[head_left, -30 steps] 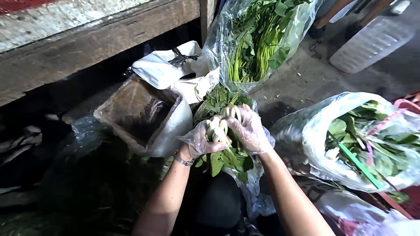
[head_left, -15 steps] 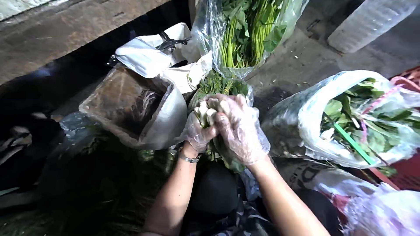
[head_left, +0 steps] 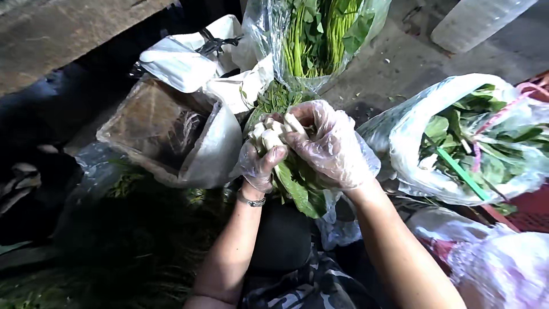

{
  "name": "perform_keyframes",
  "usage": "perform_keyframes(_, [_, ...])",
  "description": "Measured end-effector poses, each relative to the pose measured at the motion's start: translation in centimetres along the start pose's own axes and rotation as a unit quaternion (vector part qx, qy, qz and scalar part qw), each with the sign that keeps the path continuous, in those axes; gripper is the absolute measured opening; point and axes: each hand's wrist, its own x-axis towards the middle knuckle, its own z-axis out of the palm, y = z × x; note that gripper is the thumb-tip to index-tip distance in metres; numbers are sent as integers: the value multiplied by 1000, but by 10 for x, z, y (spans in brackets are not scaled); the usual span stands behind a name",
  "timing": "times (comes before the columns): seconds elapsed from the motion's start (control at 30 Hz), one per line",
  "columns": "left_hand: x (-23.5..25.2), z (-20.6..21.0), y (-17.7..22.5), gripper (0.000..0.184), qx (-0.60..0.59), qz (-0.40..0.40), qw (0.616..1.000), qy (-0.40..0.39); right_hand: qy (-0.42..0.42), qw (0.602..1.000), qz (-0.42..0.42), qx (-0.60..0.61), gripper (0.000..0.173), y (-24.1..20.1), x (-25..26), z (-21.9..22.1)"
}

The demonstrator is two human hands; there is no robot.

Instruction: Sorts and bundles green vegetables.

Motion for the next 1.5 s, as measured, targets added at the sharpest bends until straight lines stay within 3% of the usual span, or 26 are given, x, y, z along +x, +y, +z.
perform_keyframes(0.17, [6, -1, 5, 76, 31, 4, 1000, -7, 71, 995, -32, 66, 29, 4, 0, 15])
perform_keyframes(0.3, [6, 0, 9, 78, 69, 49, 996, -40, 135, 987, -24, 80, 28, 3, 4, 21])
perform_keyframes(0.4, [1, 5, 6, 70, 104, 51, 993, -13, 158, 984, -4, 78, 28, -1, 10, 21])
perform_keyframes(0.47, [-1, 7, 0, 66, 119, 42, 992, 14, 158, 985, -2, 74, 27, -3, 9, 28])
perform_keyframes(0.57, [3, 9, -5, 65, 48, 4, 999, 26, 124, 988, 8, 96, 25, 4, 8, 27])
perform_keyframes(0.7, [6, 9, -1, 80, 1, -25, 1000, 2, 87, 955, 126, 255, 27, 12, 12, 18])
perform_keyframes(0.77, [6, 12, 1, 78, 1, -28, 1000, -1, 76, 945, 150, 282, 26, 12, 9, 11])
perform_keyframes(0.9, [9, 9, -4, 75, -22, -33, 999, -23, 100, 956, 106, 254, 24, 13, 1, -12])
perform_keyframes(1.0, [13, 0, -1, 86, -55, -67, 996, -19, 116, 948, 95, 280, 25, 6, -11, -51])
perform_keyframes(1.13, [14, -4, 1, 89, -34, -85, 995, -31, 68, 989, 69, 112, 23, -22, -31, -93])
perform_keyframes(1.23, [5, 5, 3, 61, -4, -87, 996, -27, 16, 996, 18, 88, 16, -33, -35, -59])
perform_keyframes(1.27, [0, 11, 5, 41, -2, -108, 994, -4, 20, 995, 13, 93, 17, -30, -35, -40])
perform_keyframes(1.33, [-5, 15, 5, 33, -1, -118, 993, 8, 61, 991, 14, 116, 21, -17, -33, -5])
perform_keyframes(1.43, [-6, 19, 5, 70, 6, -44, 999, 11, 119, 985, -5, 126, 26, -3, -31, 25])
perform_keyframes(1.5, [-8, 20, 8, 83, -4, -60, 998, 23, 140, 981, -14, 131, 26, 2, -30, 34])
